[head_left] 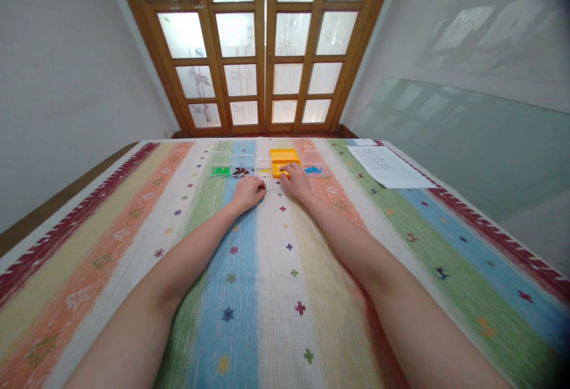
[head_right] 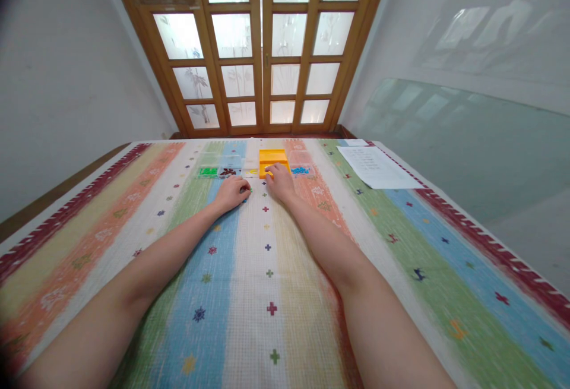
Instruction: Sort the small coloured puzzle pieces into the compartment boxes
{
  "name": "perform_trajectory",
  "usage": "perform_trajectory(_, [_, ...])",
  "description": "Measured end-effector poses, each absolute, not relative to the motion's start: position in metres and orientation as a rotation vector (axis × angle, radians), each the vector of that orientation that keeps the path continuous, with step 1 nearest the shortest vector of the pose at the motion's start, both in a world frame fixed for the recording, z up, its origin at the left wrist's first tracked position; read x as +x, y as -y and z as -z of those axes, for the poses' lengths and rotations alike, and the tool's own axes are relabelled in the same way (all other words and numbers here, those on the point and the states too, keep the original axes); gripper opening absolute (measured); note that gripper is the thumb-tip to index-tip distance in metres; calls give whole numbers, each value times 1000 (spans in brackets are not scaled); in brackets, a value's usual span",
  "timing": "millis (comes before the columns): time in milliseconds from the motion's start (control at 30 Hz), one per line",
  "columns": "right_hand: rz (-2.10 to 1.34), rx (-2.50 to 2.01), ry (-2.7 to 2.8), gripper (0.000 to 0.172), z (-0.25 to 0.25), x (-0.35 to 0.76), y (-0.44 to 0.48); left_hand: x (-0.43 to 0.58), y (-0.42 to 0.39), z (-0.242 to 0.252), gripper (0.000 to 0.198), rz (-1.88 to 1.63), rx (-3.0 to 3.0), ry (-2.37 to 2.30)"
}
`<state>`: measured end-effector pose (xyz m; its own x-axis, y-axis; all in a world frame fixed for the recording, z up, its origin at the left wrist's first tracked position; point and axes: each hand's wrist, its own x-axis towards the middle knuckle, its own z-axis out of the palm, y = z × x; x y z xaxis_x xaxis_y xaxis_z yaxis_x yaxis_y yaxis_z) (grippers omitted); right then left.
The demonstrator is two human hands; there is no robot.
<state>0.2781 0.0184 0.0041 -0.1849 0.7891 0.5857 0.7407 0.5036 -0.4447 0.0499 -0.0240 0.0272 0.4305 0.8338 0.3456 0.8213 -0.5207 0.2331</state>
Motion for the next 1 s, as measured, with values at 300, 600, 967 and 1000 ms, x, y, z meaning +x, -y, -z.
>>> perform_trajectory(300, [-111, -1211, 2064, 20, -6, 274, -15, 12, 2, -33, 18, -931, 2422, -1723])
perform_trajectory(600, [-103, -1069, 2333, 26, -12, 264, -4, -33, -11, -40, 27, -1034, 2000, -2164])
perform_trajectory(967, [-137, -727, 2673, 50, -15, 228, 21, -57, -21, -25, 29, -961, 1806, -2326])
perform_trajectory(1000, [-145, -723, 2692, 51, -13, 227, 22, -57, -22, -23, 28, -967, 1794, -2332])
